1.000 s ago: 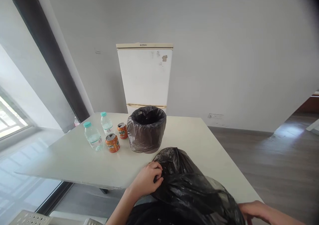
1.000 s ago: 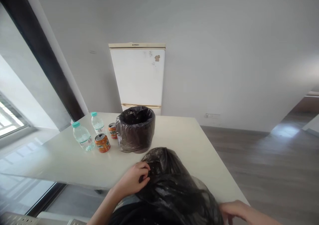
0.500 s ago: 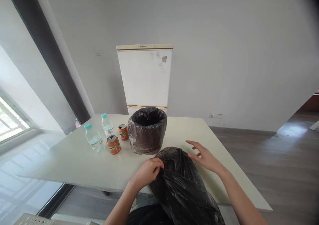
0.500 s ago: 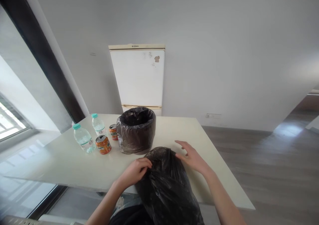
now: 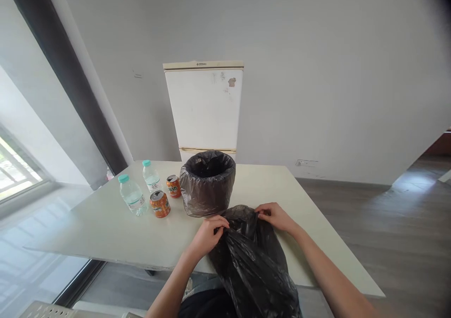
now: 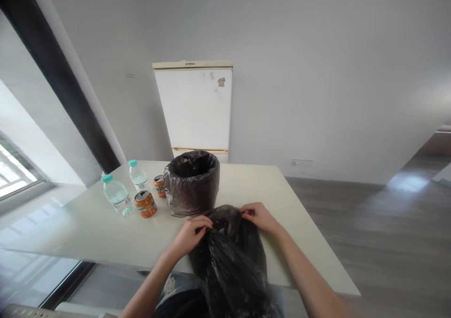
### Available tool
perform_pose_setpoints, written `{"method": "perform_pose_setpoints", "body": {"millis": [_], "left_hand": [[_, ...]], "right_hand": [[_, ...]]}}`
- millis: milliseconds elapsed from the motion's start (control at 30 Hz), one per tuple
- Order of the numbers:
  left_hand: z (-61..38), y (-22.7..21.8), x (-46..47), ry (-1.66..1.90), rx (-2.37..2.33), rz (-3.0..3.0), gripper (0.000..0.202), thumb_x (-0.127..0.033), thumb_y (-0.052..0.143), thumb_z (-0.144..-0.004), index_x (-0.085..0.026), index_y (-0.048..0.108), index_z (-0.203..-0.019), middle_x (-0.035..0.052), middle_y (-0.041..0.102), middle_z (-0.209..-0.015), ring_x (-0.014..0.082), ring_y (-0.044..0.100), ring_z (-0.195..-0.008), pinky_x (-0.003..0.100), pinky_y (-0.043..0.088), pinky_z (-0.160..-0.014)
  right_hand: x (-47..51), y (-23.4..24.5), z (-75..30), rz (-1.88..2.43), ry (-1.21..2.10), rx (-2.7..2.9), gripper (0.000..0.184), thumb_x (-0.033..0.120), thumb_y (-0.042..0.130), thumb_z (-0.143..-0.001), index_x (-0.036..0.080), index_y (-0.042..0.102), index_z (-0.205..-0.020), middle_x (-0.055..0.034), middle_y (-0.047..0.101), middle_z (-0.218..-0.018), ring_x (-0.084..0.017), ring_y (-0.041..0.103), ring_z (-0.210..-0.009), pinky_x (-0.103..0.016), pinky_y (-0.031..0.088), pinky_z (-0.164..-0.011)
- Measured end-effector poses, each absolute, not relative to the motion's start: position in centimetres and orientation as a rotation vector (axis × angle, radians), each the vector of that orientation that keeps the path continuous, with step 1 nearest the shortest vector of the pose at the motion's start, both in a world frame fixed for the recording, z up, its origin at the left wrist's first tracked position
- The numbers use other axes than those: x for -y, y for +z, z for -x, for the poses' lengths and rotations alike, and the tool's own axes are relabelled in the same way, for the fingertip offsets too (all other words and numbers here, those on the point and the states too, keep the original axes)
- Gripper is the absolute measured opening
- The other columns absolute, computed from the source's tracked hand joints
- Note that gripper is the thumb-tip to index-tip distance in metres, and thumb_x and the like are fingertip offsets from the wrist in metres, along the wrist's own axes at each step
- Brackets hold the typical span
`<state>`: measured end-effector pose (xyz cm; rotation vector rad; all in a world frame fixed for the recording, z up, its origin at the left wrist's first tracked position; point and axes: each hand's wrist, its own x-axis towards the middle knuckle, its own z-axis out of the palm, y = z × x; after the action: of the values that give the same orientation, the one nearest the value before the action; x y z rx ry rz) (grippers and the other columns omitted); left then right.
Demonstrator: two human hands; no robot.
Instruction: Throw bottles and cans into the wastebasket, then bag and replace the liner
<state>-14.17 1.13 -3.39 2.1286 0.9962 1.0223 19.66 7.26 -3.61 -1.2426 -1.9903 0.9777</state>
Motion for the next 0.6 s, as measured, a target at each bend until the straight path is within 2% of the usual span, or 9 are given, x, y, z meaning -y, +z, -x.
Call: {"method": "perform_pose_setpoints", "body": {"millis": [67, 200, 300, 400, 500, 600], "left_hand": [[14.1, -3.5, -1.1, 1.053, -1.039, -2.138, 0.034, -0.005, 0.05, -0.089, -0.023, 0.079, -0.094, 0.0038, 0.078, -0.106, 0.0179, 0.073, -0.101, 0.031, 0.056, -0.096], [14.6, -3.5, -0.9, 1.224, -1.286, -2.123, 0.033, -0.008, 0.049, -0.091, -0.023, 0.078, -0.097, 0.0041, 0.079, -0.109, 0.0196, 0.073, -0.103, 0.035, 0.057, -0.098], [14.7, -2.8, -0.4, 1.336, -1.47, -2.084, 0.032, -0.01, 0.048, -0.093, -0.023, 0.076, -0.103, 0.0043, 0.079, -0.107, 0.0219, 0.073, -0.103, 0.039, 0.057, -0.098], [13.8, -1.5, 0.9, 1.397, -1.594, -2.083, 0.038, -0.008, 0.042, -0.095, -0.024, 0.072, -0.113, 0.0065, 0.076, -0.111, 0.024, 0.071, -0.107, 0.041, 0.058, -0.097], [11.8, 0.2, 3.0, 1.43, -1.584, -2.15, 0.034, -0.01, 0.041, -0.098, -0.023, 0.07, -0.112, 0.0096, 0.072, -0.116, 0.0261, 0.067, -0.115, 0.043, 0.056, -0.101], [9.0, 1.5, 5.4, 1.302, -1.413, -2.312, 0.029, -0.02, 0.047, -0.102, -0.025, 0.068, -0.121, 0.0123, 0.067, -0.129, 0.0284, 0.062, -0.125, 0.046, 0.054, -0.108]], "right_hand": [[-7.9, -4.0, -20.3, 1.286, 0.883, 1.856, 0.032, 0.049, 0.065, -0.087, 0.021, 0.078, -0.094, -0.0046, 0.075, -0.085, -0.024, 0.067, -0.081, -0.036, 0.051, -0.082], [-8.9, -3.5, -24.0, 1.434, 0.671, 1.53, 0.031, 0.048, 0.063, -0.082, 0.02, 0.074, -0.089, -0.0049, 0.076, -0.09, -0.025, 0.067, -0.086, -0.035, 0.05, -0.082], [-8.9, -3.2, -26.6, 1.556, 0.594, 1.38, 0.031, 0.048, 0.062, -0.077, 0.02, 0.073, -0.084, -0.0052, 0.076, -0.084, -0.025, 0.067, -0.082, -0.035, 0.05, -0.078], [-7.9, -3.5, -28.0, 1.652, 0.479, 1.213, 0.034, 0.048, 0.061, -0.075, 0.018, 0.074, -0.085, -0.0095, 0.076, -0.087, -0.028, 0.068, -0.085, -0.037, 0.051, -0.077], [-6.6, -4.0, -28.4, 1.671, 0.344, 0.951, 0.04, 0.047, 0.064, -0.072, 0.014, 0.074, -0.092, -0.015, 0.076, -0.089, -0.03, 0.068, -0.086, -0.039, 0.053, -0.075], [-5.3, -4.1, -28.2, 1.546, 0.535, 0.774, 0.041, 0.046, 0.071, -0.067, 0.015, 0.072, -0.093, -0.0115, 0.073, -0.081, -0.026, 0.068, -0.072, -0.037, 0.056, -0.065]]}}
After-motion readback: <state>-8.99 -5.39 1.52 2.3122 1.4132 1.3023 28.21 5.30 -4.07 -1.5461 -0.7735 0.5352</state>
